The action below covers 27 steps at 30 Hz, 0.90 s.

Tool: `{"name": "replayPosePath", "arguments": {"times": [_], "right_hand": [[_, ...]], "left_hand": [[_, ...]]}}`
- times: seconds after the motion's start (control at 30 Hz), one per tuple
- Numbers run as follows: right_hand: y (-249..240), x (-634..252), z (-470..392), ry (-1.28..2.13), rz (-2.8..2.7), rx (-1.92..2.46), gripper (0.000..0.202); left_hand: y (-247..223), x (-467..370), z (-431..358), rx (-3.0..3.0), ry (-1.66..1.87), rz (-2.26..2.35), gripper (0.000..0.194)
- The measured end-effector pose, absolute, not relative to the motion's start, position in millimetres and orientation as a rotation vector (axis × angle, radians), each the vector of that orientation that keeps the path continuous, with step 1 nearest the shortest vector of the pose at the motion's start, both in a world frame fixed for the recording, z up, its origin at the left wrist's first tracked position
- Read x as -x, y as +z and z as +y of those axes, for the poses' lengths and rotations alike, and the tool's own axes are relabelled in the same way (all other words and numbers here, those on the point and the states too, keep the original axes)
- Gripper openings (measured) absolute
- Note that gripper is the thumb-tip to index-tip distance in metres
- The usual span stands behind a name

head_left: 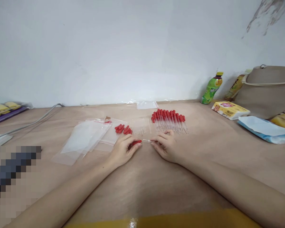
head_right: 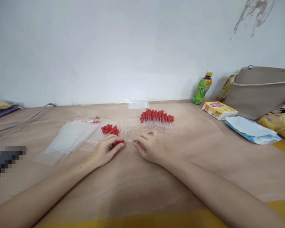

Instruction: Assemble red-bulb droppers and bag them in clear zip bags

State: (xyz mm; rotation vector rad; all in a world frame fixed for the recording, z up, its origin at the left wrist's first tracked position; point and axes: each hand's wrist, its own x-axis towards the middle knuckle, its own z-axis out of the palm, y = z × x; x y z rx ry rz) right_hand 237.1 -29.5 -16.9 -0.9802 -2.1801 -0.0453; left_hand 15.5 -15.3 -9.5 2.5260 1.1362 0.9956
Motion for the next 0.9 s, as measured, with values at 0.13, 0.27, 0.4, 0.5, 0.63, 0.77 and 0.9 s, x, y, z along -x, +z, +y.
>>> {"name": "replayPosePath", "arguments": {"times": [0.13, 0.27, 0.4, 0.5, 0.63, 0.77, 0.9], "right_hand": [[-17.7, -236.8, -28.8, -0.042, -2.204, 0.974, 0.019], [-15.4, -237.1, -28.8, -0.019, -2.243, 0.938, 0.019], [-13.3, -237.8, -27.9, 0.036, -2.274, 0.883, 0.017], [-12.3, -238.9, -26.4, 0.064, -2.280, 0.878, 0.017], [-10.9, -241.4, -24.3, 0.073, -2.323, 0.865, 0.018], [-11.3, -242.4, -22.8, 0.010, -2.338, 0.846, 0.019], [-13.6, -241.1, -22.2, -0.159, -2.319, 0.829, 0.021]], "left_hand": [[-7.0, -17.6, -16.0, -2.555, 0.999, 1.086, 0.017], [-6.5, -17.1, -16.1, -2.565, 1.008, 1.045, 0.016], [-7.6, -16.0, -15.9, -2.555, 0.981, 1.014, 0.017], [-8.6, -15.1, -16.0, -2.547, 0.976, 0.964, 0.018], [-8.7, -14.5, -16.8, -2.578, 0.929, 0.883, 0.018], [-7.5, -15.3, -18.2, -2.583, 0.848, 0.884, 0.016], [-7.1, -16.1, -18.7, -2.598, 0.831, 0.939, 0.017]]}}
